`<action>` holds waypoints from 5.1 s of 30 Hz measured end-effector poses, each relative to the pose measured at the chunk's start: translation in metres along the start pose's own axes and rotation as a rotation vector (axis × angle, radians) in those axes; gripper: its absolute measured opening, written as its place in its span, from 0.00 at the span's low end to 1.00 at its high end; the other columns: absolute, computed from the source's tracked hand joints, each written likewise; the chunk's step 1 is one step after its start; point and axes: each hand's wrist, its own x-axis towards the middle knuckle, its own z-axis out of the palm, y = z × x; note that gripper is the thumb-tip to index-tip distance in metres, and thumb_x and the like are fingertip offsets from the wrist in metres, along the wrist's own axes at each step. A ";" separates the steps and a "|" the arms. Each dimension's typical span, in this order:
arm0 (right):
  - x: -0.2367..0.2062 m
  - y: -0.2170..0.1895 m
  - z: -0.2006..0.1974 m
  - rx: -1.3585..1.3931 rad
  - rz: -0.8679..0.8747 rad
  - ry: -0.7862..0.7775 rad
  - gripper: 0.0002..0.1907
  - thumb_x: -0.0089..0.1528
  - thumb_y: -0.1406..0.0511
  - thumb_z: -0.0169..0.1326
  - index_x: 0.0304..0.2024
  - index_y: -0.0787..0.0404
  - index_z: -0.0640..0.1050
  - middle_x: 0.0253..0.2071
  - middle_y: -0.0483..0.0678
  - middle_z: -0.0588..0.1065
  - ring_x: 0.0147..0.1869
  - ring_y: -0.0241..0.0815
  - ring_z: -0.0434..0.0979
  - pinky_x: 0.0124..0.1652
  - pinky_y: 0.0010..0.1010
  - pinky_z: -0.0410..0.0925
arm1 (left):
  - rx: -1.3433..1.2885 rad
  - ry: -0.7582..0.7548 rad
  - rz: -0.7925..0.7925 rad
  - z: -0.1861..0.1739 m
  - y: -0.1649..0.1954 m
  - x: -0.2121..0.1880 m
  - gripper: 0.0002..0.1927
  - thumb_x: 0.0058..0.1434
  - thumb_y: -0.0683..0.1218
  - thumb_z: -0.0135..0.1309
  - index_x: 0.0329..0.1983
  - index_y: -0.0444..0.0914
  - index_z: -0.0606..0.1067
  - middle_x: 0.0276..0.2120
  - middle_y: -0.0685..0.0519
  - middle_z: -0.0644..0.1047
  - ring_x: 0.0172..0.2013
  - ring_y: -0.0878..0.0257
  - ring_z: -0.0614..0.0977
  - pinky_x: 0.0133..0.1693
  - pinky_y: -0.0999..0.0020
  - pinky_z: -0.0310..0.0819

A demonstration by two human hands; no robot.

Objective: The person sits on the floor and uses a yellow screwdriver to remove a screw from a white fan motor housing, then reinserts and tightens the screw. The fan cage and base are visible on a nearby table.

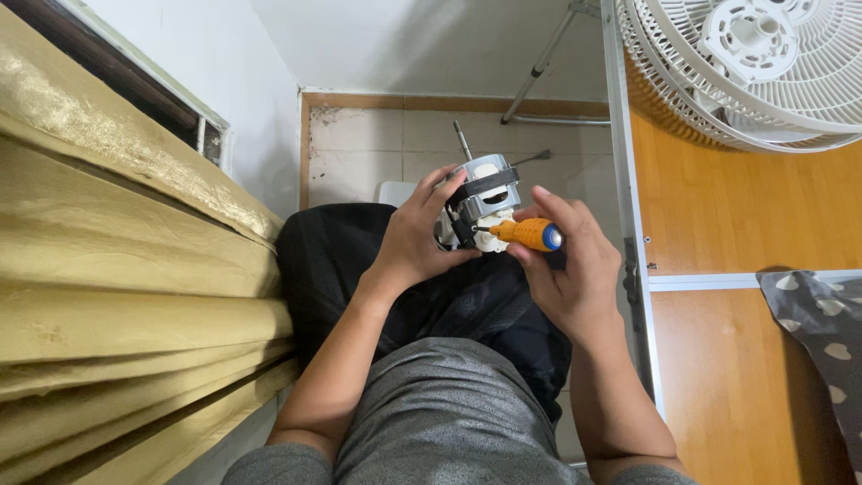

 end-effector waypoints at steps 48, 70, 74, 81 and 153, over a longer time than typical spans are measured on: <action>0.036 -0.023 -0.019 0.128 0.040 -0.196 0.25 0.54 0.73 0.68 0.54 0.63 0.77 0.42 0.50 0.75 0.40 0.41 0.79 0.36 0.26 0.71 | 0.045 0.082 0.026 0.006 0.012 0.003 0.57 0.44 0.62 0.73 0.74 0.42 0.58 0.67 0.41 0.68 0.59 0.43 0.79 0.54 0.55 0.79; 0.028 -0.022 -0.009 0.063 0.064 -0.073 0.24 0.51 0.67 0.72 0.48 0.63 0.81 0.36 0.48 0.73 0.32 0.36 0.72 0.33 0.25 0.67 | 0.046 0.086 0.027 0.008 0.011 0.005 0.57 0.44 0.61 0.73 0.74 0.41 0.57 0.67 0.43 0.68 0.55 0.46 0.82 0.49 0.58 0.82; 0.023 -0.020 -0.009 0.050 0.035 0.012 0.19 0.55 0.70 0.70 0.48 0.62 0.79 0.40 0.47 0.77 0.34 0.32 0.76 0.31 0.20 0.70 | 0.045 0.080 0.034 0.011 0.009 0.003 0.58 0.44 0.62 0.73 0.73 0.41 0.56 0.67 0.43 0.68 0.54 0.46 0.82 0.49 0.58 0.82; 0.028 -0.023 -0.016 0.044 0.081 -0.071 0.19 0.54 0.74 0.67 0.47 0.63 0.80 0.44 0.49 0.79 0.34 0.34 0.78 0.31 0.22 0.71 | 0.037 0.078 0.046 0.013 0.007 0.005 0.59 0.45 0.63 0.73 0.74 0.41 0.55 0.67 0.43 0.67 0.54 0.47 0.82 0.48 0.58 0.83; 0.032 -0.038 -0.022 -0.036 0.076 -0.011 0.18 0.54 0.78 0.63 0.46 0.62 0.81 0.46 0.52 0.81 0.47 0.42 0.82 0.44 0.29 0.74 | -0.031 0.077 0.022 0.014 0.005 0.000 0.61 0.39 0.57 0.77 0.73 0.41 0.56 0.66 0.42 0.68 0.56 0.46 0.81 0.52 0.57 0.81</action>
